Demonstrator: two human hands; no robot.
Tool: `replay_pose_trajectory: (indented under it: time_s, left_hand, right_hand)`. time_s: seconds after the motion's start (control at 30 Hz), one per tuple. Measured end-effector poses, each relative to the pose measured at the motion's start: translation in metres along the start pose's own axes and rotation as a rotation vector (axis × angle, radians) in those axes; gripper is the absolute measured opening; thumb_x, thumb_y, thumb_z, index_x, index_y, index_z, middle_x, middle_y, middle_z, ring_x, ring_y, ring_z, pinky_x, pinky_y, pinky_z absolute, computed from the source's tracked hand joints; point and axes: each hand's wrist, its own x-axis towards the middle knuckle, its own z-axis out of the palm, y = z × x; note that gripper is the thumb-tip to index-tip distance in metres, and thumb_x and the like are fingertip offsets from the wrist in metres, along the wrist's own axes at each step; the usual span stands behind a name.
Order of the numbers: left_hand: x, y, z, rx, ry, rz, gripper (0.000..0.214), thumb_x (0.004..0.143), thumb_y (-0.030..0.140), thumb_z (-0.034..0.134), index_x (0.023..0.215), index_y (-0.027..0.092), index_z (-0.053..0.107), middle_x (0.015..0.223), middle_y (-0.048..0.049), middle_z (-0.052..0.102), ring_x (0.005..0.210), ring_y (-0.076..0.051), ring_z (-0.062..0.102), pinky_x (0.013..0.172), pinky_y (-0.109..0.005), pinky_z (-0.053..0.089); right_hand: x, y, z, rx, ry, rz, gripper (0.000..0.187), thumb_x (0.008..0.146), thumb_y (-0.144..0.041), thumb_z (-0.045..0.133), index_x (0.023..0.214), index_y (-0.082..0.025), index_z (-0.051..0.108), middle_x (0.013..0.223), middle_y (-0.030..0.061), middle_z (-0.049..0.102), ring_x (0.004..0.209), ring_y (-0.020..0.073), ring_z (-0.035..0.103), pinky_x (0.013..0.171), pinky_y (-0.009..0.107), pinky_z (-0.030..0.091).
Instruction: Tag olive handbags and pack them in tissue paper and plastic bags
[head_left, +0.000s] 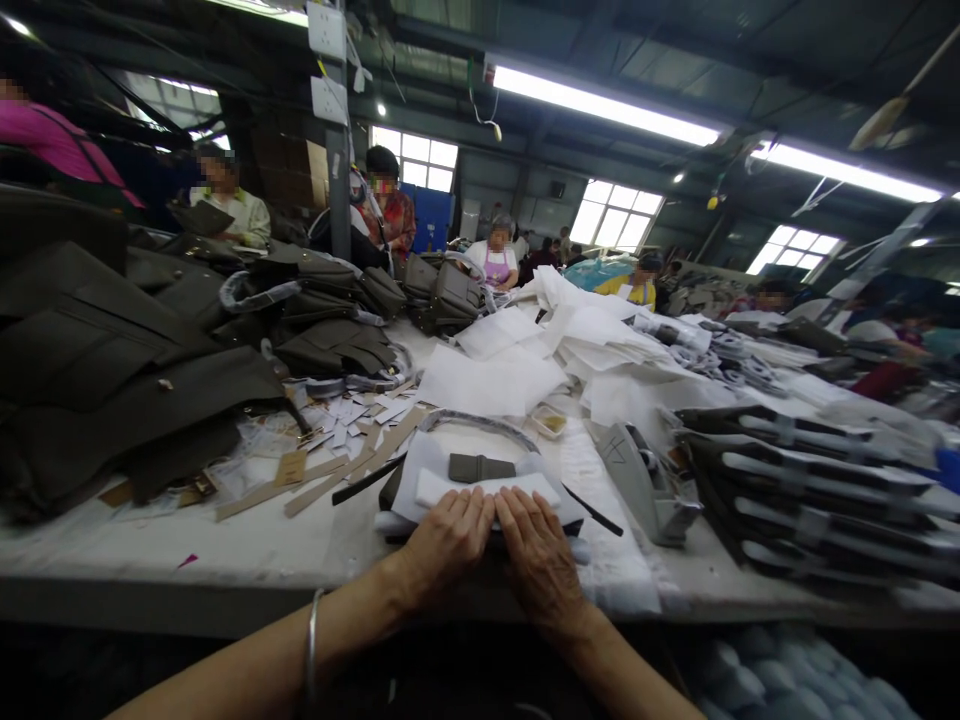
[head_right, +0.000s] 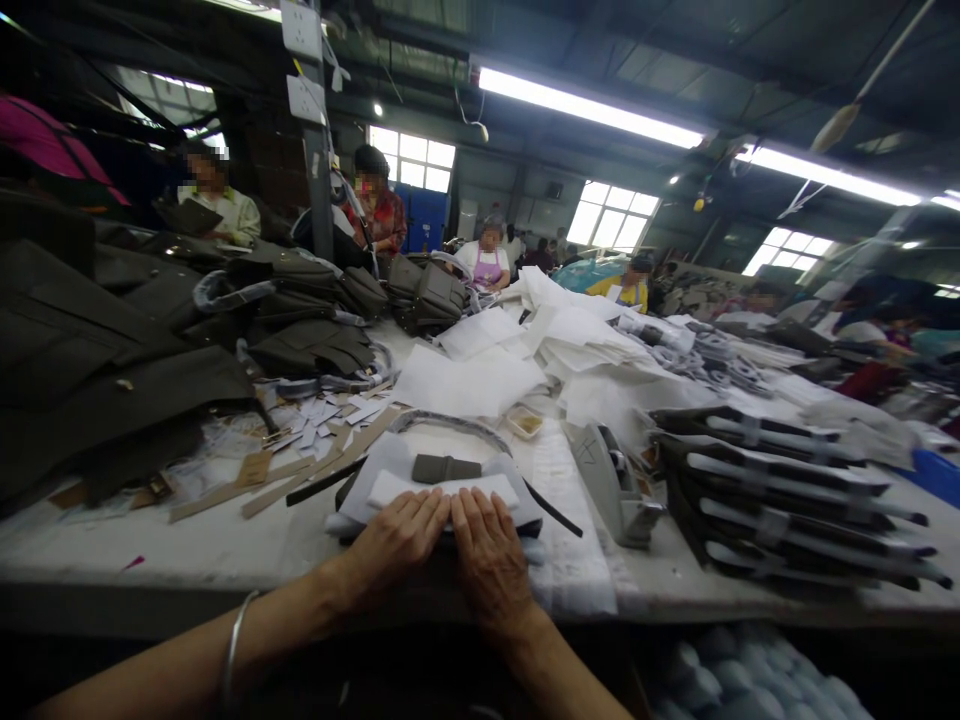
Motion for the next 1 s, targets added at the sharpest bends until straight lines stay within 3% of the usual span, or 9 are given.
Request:
replay_pose_trajectory:
  time_s: [0.1, 0.27, 0.43, 0.53, 0.63, 0.73, 0.8, 0.87, 1.0]
  left_hand:
    - [-0.005, -0.002, 0.003, 0.021, 0.026, -0.050, 0.038, 0.093, 0.008, 0.040, 0.129, 0.005, 0.053, 0.122, -0.0196, 0.065, 0.108, -0.025, 0.065, 0.093, -0.040, 0.048]
    - [-0.012, 0.004, 0.010, 0.108, 0.175, -0.169, 0.039, 0.097, 0.018, 0.037, 0.132, 0.010, 0.055, 0.130, -0.0143, 0.063, 0.122, -0.026, 0.056, 0.107, -0.044, 0.037]
    - [-0.011, 0.004, 0.018, 0.064, 0.313, -0.193, 0.037, 0.100, 0.014, 0.030, 0.120, 0.013, 0.062, 0.116, -0.0087, 0.069, 0.110, -0.021, 0.062, 0.100, -0.036, 0.040]
    - [-0.015, 0.003, 0.025, 0.005, 0.340, -0.154, 0.037, 0.100, 0.014, 0.029, 0.118, 0.014, 0.062, 0.114, -0.0082, 0.069, 0.106, -0.019, 0.062, 0.098, -0.034, 0.041]
    - [-0.021, 0.001, 0.028, -0.036, 0.381, -0.165, 0.039, 0.102, 0.016, 0.027, 0.116, 0.016, 0.063, 0.115, -0.0072, 0.069, 0.109, -0.019, 0.061, 0.099, -0.033, 0.040]
    - [-0.024, 0.000, 0.028, -0.064, 0.433, -0.190, 0.039, 0.102, 0.015, 0.029, 0.115, 0.016, 0.066, 0.116, -0.0061, 0.069, 0.112, -0.018, 0.061, 0.106, -0.033, 0.036]
    - [-0.025, -0.001, 0.028, -0.077, 0.459, -0.194, 0.040, 0.100, 0.012, 0.030, 0.113, 0.016, 0.067, 0.115, -0.0059, 0.070, 0.113, -0.016, 0.061, 0.112, -0.032, 0.032]
    - [-0.024, -0.001, 0.030, -0.084, 0.494, -0.204, 0.043, 0.098, 0.009, 0.029, 0.111, 0.016, 0.069, 0.112, -0.0057, 0.071, 0.113, -0.016, 0.061, 0.116, -0.033, 0.029]
    - [-0.022, -0.002, 0.036, -0.083, 0.578, -0.213, 0.047, 0.098, 0.009, 0.026, 0.105, 0.016, 0.072, 0.108, -0.0053, 0.073, 0.112, -0.015, 0.063, 0.119, -0.035, 0.027]
  right_hand:
    - [0.012, 0.003, 0.000, 0.017, 0.022, -0.062, 0.041, 0.089, -0.008, 0.042, 0.127, -0.010, 0.056, 0.116, 0.0139, 0.069, 0.111, 0.0246, 0.061, 0.099, 0.042, 0.045]
    - [0.030, 0.005, -0.005, 0.151, 0.000, -0.096, 0.030, 0.091, -0.009, 0.039, 0.114, -0.013, 0.058, 0.107, 0.0118, 0.071, 0.095, 0.0229, 0.065, 0.085, 0.038, 0.051]
    - [0.028, -0.003, -0.004, 0.220, -0.010, -0.067, 0.026, 0.094, -0.011, 0.038, 0.107, -0.018, 0.059, 0.102, 0.0097, 0.071, 0.091, 0.0220, 0.065, 0.083, 0.037, 0.052]
    - [0.030, 0.002, -0.013, 0.283, -0.112, -0.034, 0.020, 0.093, -0.017, 0.047, 0.107, -0.020, 0.062, 0.104, 0.0079, 0.072, 0.094, 0.0224, 0.066, 0.085, 0.036, 0.053]
    - [0.045, 0.036, -0.027, 0.384, -0.232, 0.062, 0.015, 0.093, -0.029, 0.058, 0.105, -0.024, 0.065, 0.101, 0.0038, 0.073, 0.093, 0.0202, 0.068, 0.083, 0.031, 0.055]
    - [0.068, 0.095, -0.023, 0.261, -0.206, 0.213, 0.021, 0.096, -0.030, 0.054, 0.112, -0.023, 0.067, 0.115, 0.0076, 0.071, 0.109, 0.0224, 0.065, 0.095, 0.037, 0.052]
    - [0.079, 0.137, -0.003, 0.079, -0.257, 0.275, 0.028, 0.095, -0.030, 0.054, 0.119, -0.022, 0.066, 0.126, 0.0108, 0.066, 0.118, 0.0264, 0.060, 0.099, 0.044, 0.049]
    - [0.083, 0.171, 0.025, -0.115, -0.412, 0.355, 0.034, 0.094, -0.031, 0.055, 0.125, -0.019, 0.063, 0.138, 0.0147, 0.058, 0.128, 0.0304, 0.053, 0.104, 0.050, 0.043]
    - [0.076, 0.210, 0.079, -0.285, -0.647, 0.449, 0.040, 0.095, -0.035, 0.053, 0.128, -0.014, 0.061, 0.152, 0.0182, 0.043, 0.141, 0.0367, 0.036, 0.112, 0.059, 0.025]
